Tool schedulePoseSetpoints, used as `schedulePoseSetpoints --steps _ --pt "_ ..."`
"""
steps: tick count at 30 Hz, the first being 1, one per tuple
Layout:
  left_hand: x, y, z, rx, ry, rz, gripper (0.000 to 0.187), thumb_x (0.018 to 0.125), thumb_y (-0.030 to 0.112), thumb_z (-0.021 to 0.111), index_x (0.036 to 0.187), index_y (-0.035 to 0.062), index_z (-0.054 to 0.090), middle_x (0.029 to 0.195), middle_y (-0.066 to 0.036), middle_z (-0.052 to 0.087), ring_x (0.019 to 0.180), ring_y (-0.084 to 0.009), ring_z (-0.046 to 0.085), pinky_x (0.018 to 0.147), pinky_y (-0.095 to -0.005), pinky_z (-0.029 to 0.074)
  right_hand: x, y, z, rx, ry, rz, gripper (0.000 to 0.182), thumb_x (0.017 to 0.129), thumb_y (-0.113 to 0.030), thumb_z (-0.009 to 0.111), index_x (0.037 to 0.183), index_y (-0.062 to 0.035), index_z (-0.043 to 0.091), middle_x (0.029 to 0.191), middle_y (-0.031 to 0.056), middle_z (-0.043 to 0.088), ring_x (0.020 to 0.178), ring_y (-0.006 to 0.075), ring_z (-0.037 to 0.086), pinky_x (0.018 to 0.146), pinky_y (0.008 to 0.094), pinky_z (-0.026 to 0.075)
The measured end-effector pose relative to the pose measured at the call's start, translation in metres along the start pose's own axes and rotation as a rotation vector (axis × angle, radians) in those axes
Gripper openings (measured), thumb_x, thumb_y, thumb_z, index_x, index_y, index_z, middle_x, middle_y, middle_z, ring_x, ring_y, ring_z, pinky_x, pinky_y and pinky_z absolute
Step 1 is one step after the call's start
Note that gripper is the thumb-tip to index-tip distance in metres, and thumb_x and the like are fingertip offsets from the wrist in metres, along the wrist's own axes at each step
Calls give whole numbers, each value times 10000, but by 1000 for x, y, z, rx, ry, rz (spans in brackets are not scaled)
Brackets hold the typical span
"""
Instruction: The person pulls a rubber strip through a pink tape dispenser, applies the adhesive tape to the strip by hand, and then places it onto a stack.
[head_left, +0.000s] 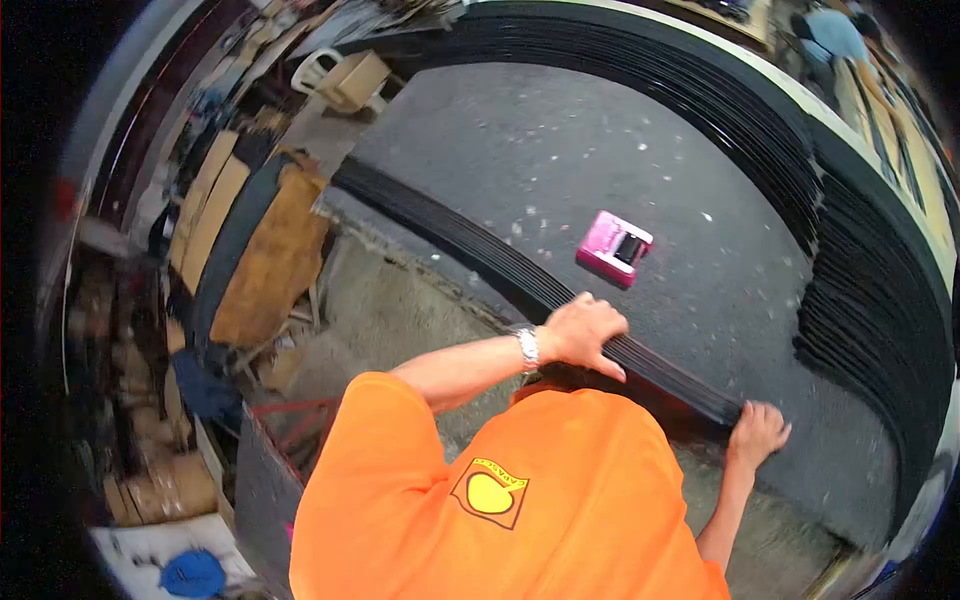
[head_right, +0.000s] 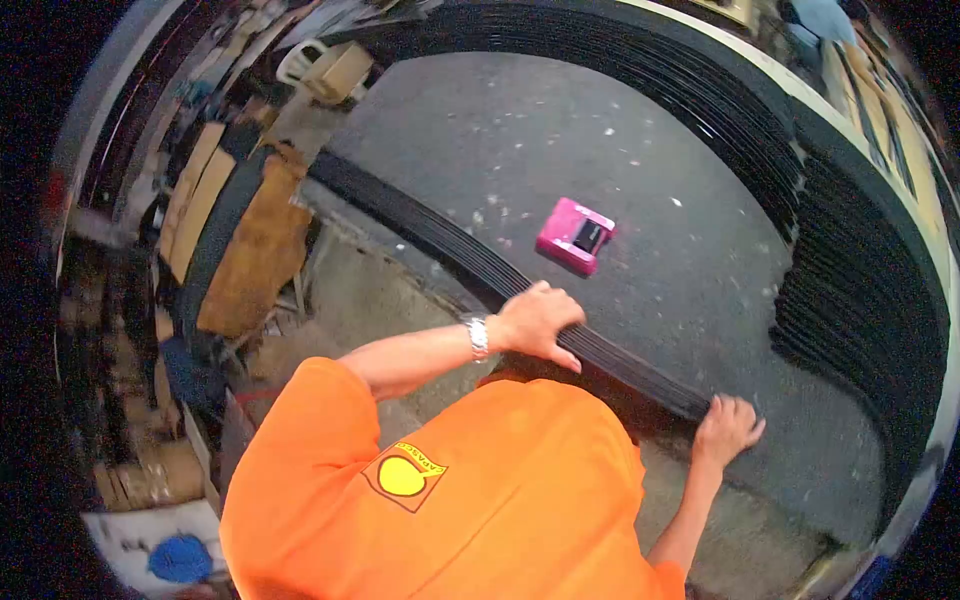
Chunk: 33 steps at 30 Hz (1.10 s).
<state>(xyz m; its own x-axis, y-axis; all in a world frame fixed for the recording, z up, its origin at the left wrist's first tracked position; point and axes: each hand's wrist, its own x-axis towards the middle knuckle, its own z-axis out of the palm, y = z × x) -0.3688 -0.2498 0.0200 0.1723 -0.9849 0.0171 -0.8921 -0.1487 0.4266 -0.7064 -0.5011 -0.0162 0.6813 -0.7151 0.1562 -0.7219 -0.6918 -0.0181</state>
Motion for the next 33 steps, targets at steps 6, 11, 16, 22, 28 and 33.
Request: schedulePoseSetpoints --steps 6,11,16,22,28,33 --pt "1 11 29 59 191 36 772 713 740 682 1156 109 636 1175 -64 589 1098 -240 547 956 -403 388 -14 -16 2 -52 9 -26 505 1045 -411 426 1479 -160 483 1467 92 496 1368 316 443 1143 654 193" --pt "1 11 34 81 235 57 868 738 741 655 1289 74 593 1274 -75 564 1190 -253 517 1049 -439 362 -15 -67 15 -6 -43 -73 515 1023 -375 452 1490 -157 472 1533 87 456 1404 324 407 1165 655 132" --pt "3 20 22 67 240 70 879 742 688 699 1326 42 582 1329 -105 594 1170 -284 570 1038 -459 392 -8 -73 3 91 18 5 498 947 -361 573 1403 -162 560 1475 84 518 1362 320 448 1164 667 149" --pt "7 19 22 62 154 167 734 795 563 734 1329 80 590 1367 -88 571 1231 -249 543 1039 -471 389 -12 -85 -3 137 62 117 509 944 -379 589 1404 -163 551 1508 143 462 1380 349 426 1147 687 158" --pt "-26 -8 22 -4 144 215 604 891 381 686 1406 102 538 1511 -110 476 1410 -273 434 1157 -530 284 -11 -143 3 98 -6 104 574 950 -395 576 1464 -153 500 1577 196 358 1458 409 307 1140 719 102" --pt "-88 -88 -1 25 168 48 647 916 450 644 1460 133 500 1548 -96 441 1444 -269 390 1181 -556 241 -16 -235 24 37 -60 50 591 1015 -421 476 1549 -184 390 1638 156 275 1498 388 251 1136 717 108"
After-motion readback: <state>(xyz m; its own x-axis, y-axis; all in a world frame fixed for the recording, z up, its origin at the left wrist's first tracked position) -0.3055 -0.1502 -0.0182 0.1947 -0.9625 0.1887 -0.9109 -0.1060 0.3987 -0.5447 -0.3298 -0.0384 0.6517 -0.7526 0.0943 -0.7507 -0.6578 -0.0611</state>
